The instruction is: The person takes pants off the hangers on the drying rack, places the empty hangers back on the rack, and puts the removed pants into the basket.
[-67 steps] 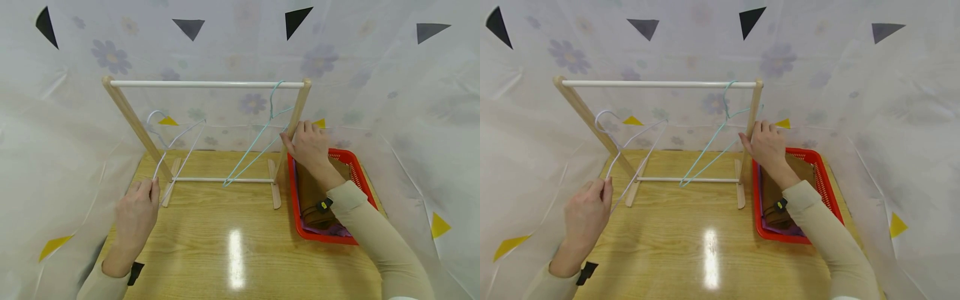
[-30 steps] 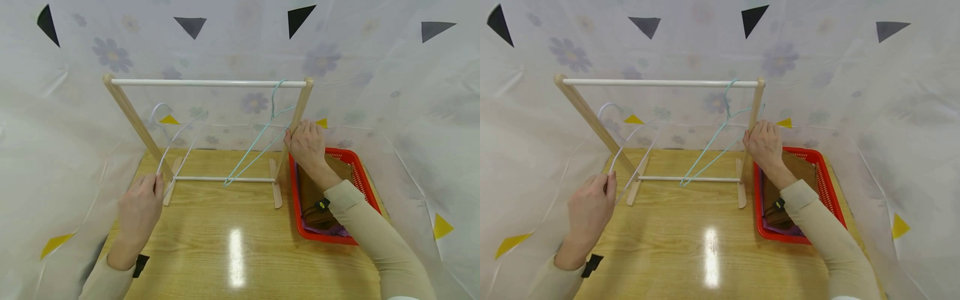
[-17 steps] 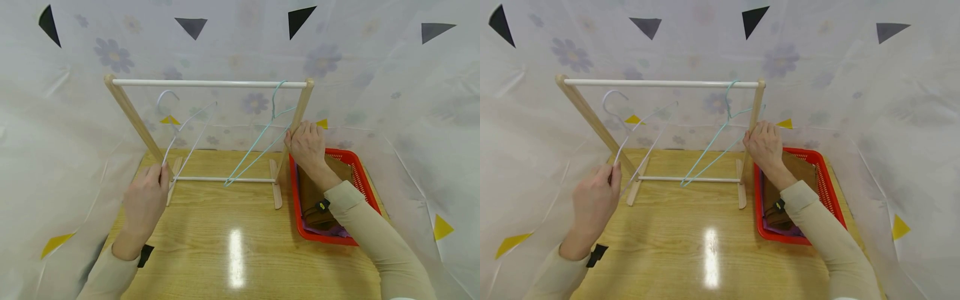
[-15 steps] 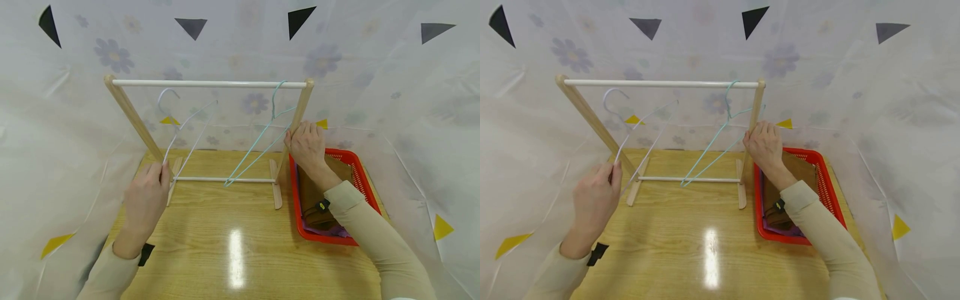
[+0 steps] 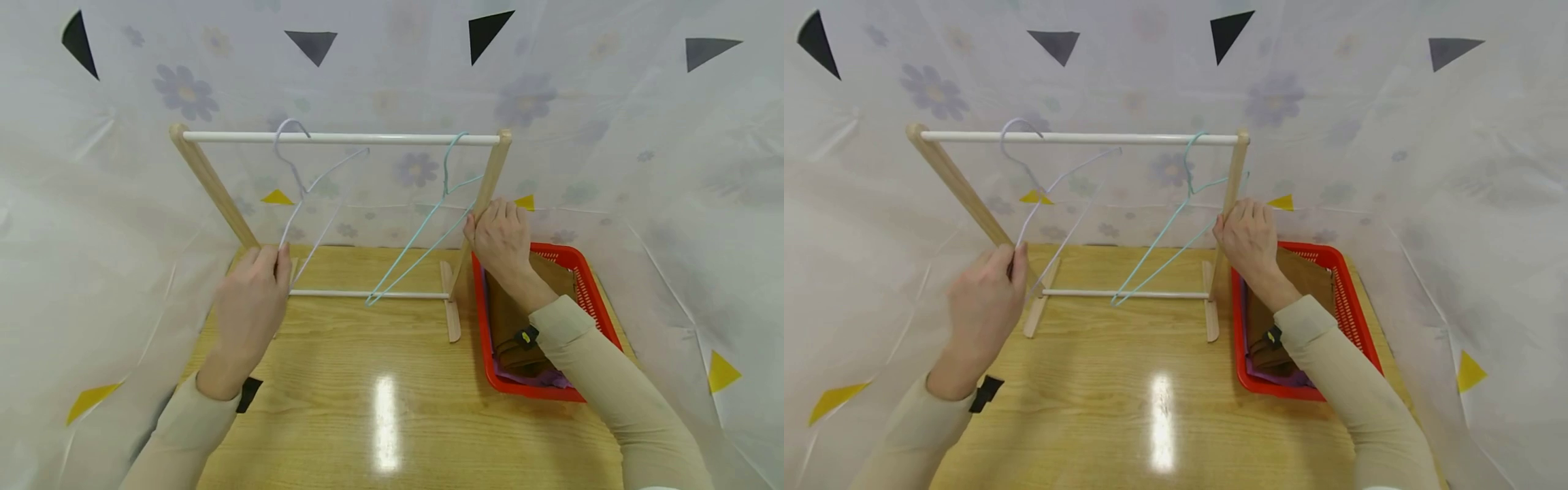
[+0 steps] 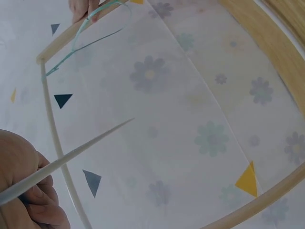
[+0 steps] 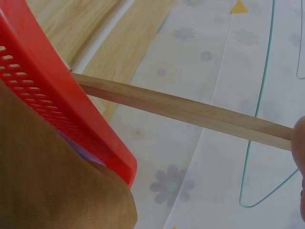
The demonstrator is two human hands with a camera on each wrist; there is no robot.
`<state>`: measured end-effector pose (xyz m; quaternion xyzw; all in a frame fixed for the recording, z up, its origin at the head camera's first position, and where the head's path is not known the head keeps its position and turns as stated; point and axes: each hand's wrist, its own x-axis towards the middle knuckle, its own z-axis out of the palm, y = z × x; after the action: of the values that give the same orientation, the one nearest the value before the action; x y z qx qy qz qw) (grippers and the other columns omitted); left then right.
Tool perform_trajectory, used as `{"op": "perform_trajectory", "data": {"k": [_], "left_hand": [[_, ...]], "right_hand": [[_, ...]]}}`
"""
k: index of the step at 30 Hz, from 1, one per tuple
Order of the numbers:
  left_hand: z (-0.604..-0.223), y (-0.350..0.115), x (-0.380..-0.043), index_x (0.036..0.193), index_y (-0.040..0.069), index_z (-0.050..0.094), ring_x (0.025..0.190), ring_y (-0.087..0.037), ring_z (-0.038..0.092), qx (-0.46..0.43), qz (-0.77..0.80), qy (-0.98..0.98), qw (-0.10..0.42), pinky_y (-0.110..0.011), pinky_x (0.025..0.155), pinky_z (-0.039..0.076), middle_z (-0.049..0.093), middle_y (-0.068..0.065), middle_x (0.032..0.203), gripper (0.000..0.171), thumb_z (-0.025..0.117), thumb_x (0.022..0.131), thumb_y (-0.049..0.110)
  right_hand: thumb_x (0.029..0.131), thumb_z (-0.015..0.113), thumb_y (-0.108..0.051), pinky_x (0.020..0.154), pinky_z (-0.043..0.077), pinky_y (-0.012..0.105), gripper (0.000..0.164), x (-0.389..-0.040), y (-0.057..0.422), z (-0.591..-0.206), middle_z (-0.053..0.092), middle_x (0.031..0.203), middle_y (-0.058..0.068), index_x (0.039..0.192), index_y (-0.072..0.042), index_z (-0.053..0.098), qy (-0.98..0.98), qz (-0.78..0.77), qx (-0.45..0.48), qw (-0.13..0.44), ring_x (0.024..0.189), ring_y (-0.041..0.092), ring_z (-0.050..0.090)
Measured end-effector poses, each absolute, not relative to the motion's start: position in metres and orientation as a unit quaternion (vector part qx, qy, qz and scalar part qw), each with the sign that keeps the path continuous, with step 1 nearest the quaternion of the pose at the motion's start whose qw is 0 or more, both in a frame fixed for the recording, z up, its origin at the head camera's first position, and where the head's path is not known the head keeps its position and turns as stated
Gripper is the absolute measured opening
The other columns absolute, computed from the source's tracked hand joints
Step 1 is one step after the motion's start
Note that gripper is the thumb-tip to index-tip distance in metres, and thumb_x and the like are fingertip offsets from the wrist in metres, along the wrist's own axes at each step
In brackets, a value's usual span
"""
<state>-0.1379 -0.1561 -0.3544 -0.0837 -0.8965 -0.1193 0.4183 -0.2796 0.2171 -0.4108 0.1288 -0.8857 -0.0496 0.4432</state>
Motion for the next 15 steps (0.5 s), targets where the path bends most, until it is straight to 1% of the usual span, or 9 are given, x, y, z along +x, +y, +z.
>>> {"op": "perform_trajectory", "data": {"k": [4,6,10,15], "left_hand": [[-0.349,-0.152,-0.146,0.064,0.007,0.043,0.042,-0.016,0.027,-0.091,-0.118,-0.898,0.415,-0.027,0.038,0.020,0.036,-0.006,0.054,0.042,0.045,0.103,0.024],[-0.347,-0.151,-0.150,0.064,0.007,0.043,0.042,-0.016,0.025,-0.095,-0.117,-0.900,0.410,-0.027,0.038,0.019,0.033,-0.005,0.053,0.042,0.045,0.103,0.024],[-0.345,-0.149,-0.158,0.065,0.007,0.044,0.041,-0.016,0.025,-0.093,-0.116,-0.902,0.405,-0.027,0.039,0.019,0.034,-0.005,0.053,0.041,0.047,0.102,0.024],[-0.347,-0.148,-0.167,0.064,0.008,0.043,0.040,-0.017,0.023,-0.087,-0.113,-0.902,0.407,-0.028,0.039,0.018,0.034,-0.005,0.053,0.043,0.045,0.103,0.026]], "right_hand": [[0.095,0.048,-0.031,0.056,0.036,0.040,0.040,-0.281,0.217,-0.411,0.040,0.065,0.014,0.079,0.006,0.049,-0.885,-0.054,0.131,0.444,0.059,0.034,0.044],[0.095,0.048,-0.031,0.056,0.036,0.041,0.040,-0.281,0.217,-0.411,0.040,0.064,0.014,0.079,0.006,0.049,-0.884,-0.055,0.132,0.445,0.059,0.034,0.044],[0.096,0.047,-0.031,0.055,0.036,0.040,0.041,-0.280,0.217,-0.411,0.039,0.064,0.013,0.079,0.006,0.049,-0.882,-0.056,0.132,0.448,0.058,0.034,0.044],[0.095,0.048,-0.032,0.056,0.036,0.040,0.041,-0.278,0.215,-0.411,0.040,0.064,0.013,0.079,0.006,0.050,-0.882,-0.051,0.130,0.450,0.059,0.034,0.044]]}}
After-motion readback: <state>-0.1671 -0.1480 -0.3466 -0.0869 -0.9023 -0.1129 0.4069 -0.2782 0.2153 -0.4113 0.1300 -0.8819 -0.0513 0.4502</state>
